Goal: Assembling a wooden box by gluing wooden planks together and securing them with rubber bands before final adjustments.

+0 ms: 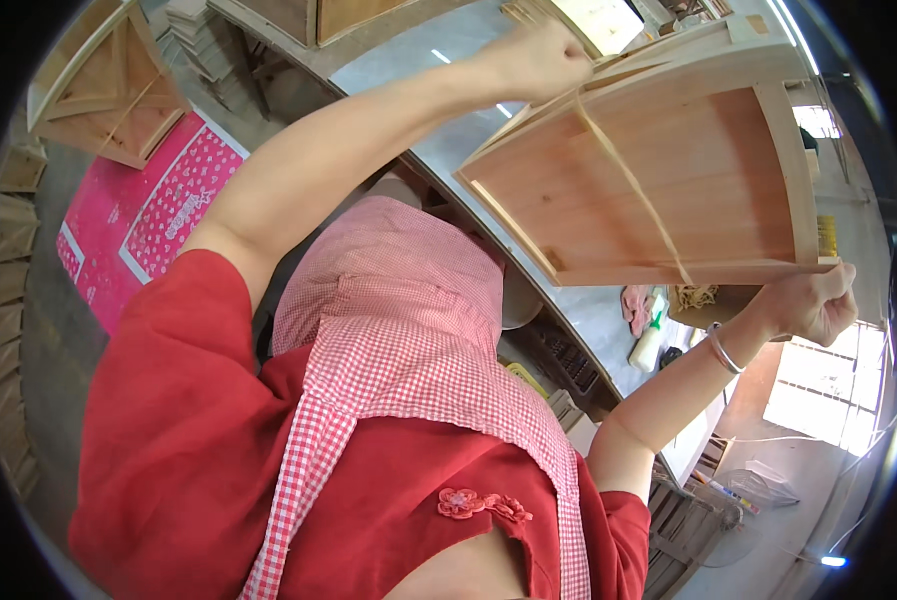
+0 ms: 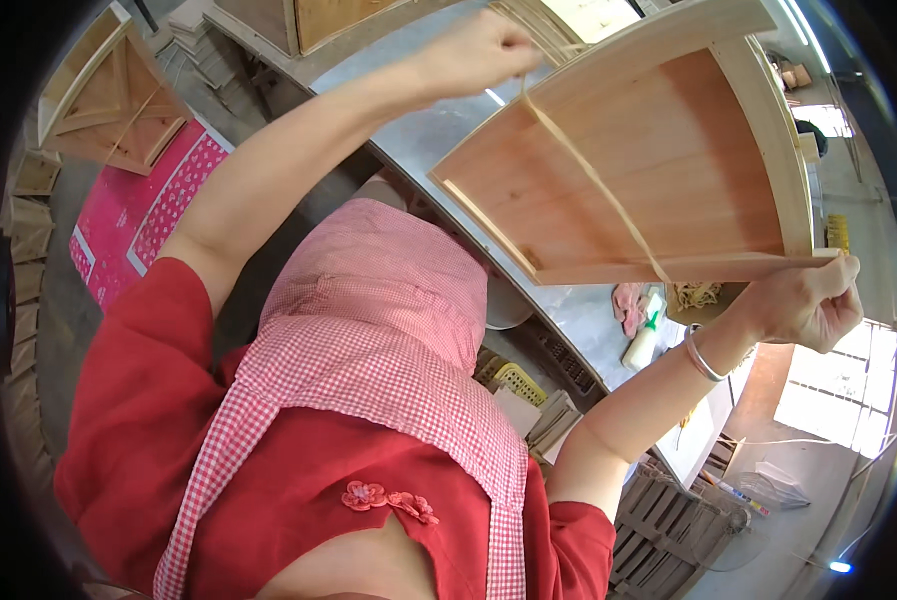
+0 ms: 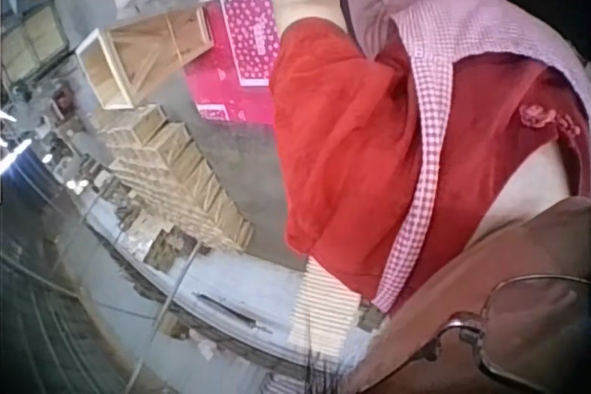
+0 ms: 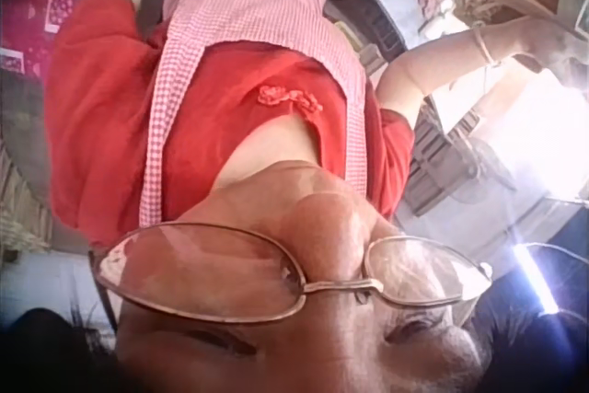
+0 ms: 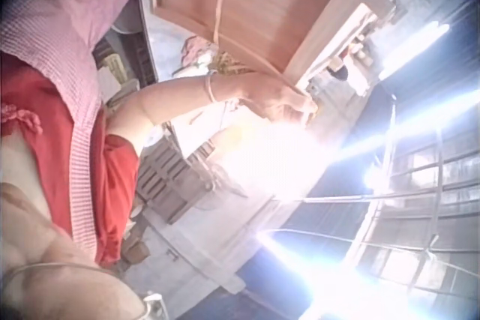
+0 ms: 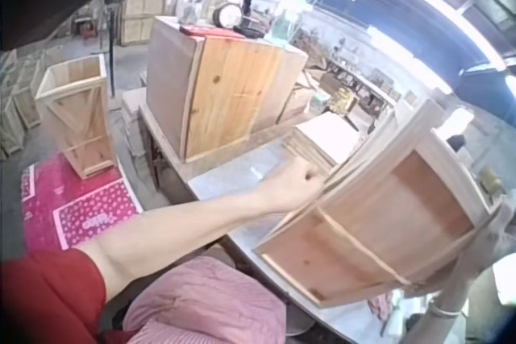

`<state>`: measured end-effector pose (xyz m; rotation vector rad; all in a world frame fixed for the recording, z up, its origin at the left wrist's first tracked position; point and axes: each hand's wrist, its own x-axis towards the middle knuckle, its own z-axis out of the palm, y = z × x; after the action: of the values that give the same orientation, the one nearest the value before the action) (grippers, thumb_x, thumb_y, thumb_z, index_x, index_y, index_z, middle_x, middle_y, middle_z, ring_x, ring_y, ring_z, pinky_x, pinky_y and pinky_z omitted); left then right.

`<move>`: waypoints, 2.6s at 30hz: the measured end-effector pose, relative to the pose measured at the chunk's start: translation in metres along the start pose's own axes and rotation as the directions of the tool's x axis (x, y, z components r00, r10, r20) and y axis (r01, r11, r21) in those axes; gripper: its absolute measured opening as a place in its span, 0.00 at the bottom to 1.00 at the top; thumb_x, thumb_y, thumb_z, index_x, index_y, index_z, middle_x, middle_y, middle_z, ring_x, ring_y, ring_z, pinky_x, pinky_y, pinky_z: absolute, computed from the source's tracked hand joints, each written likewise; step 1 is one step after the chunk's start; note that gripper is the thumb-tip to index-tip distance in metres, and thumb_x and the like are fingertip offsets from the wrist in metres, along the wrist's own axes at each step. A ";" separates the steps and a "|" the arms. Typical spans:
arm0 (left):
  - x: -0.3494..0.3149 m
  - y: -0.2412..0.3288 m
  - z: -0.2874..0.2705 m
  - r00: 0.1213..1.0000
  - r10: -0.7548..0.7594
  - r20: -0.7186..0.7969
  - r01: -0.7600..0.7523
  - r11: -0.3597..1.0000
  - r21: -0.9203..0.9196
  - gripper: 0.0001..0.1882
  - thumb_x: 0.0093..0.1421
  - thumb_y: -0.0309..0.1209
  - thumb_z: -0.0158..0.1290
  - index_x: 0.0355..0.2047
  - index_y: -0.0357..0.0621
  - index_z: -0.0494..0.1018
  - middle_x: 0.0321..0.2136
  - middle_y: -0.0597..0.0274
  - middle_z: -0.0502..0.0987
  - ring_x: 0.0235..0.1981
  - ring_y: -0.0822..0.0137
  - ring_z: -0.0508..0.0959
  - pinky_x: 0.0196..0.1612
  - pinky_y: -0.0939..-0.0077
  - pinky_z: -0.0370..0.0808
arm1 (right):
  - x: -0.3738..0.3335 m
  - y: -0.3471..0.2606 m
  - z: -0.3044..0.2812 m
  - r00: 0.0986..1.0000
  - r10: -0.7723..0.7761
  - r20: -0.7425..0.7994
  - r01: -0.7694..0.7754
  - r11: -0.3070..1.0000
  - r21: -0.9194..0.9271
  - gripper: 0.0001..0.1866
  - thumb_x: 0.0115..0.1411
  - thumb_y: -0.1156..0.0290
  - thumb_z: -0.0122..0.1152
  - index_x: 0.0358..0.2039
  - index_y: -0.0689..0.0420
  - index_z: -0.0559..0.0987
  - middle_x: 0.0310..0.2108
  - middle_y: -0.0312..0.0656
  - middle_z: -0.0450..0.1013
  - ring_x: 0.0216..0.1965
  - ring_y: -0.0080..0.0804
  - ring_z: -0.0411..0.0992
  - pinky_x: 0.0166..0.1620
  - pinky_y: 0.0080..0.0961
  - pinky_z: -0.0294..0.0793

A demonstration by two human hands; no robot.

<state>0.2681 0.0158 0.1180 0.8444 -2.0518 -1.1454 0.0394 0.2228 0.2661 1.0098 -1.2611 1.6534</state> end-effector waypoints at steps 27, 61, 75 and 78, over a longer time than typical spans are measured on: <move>0.060 -0.147 0.073 0.820 -0.490 0.296 0.522 0.852 -0.033 0.11 0.55 0.33 0.57 0.29 0.36 0.79 0.23 0.56 0.81 0.20 0.66 0.80 0.22 0.71 0.79 | 0.001 0.004 0.004 0.986 -0.022 -0.164 0.008 0.996 -0.084 0.10 0.55 0.71 0.65 0.21 0.59 0.75 0.26 0.39 0.75 0.25 0.29 0.70 0.30 0.27 0.70; 0.129 -0.170 0.082 0.798 -0.495 0.344 0.452 0.869 0.203 0.10 0.59 0.32 0.55 0.36 0.39 0.80 0.30 0.54 0.82 0.26 0.61 0.82 0.29 0.65 0.77 | -0.004 -0.003 0.004 0.987 -0.068 -0.147 0.051 0.992 -0.114 0.09 0.58 0.70 0.64 0.29 0.61 0.74 0.29 0.42 0.75 0.28 0.33 0.73 0.31 0.33 0.74; 0.016 -0.169 0.074 0.924 -0.194 0.330 0.042 0.909 0.415 0.24 0.55 0.28 0.52 0.54 0.45 0.73 0.46 0.49 0.79 0.48 0.52 0.79 0.49 0.55 0.73 | 0.013 0.024 -0.007 0.967 -0.188 -0.174 0.169 0.979 -0.118 0.09 0.53 0.76 0.61 0.21 0.60 0.69 0.23 0.45 0.73 0.22 0.34 0.70 0.22 0.35 0.72; -0.036 -0.170 0.060 0.959 -0.008 0.283 -0.108 0.913 0.393 0.30 0.54 0.30 0.53 0.60 0.47 0.68 0.47 0.51 0.76 0.54 0.54 0.73 0.57 0.55 0.66 | 0.014 0.032 -0.013 0.975 -0.175 -0.139 0.162 0.981 -0.104 0.07 0.49 0.76 0.58 0.21 0.59 0.69 0.23 0.44 0.72 0.21 0.34 0.68 0.23 0.35 0.72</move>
<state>0.2811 0.0014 -0.0648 0.8497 -2.5890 -0.8572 0.0032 0.2318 0.2661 0.8957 -1.1118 1.4972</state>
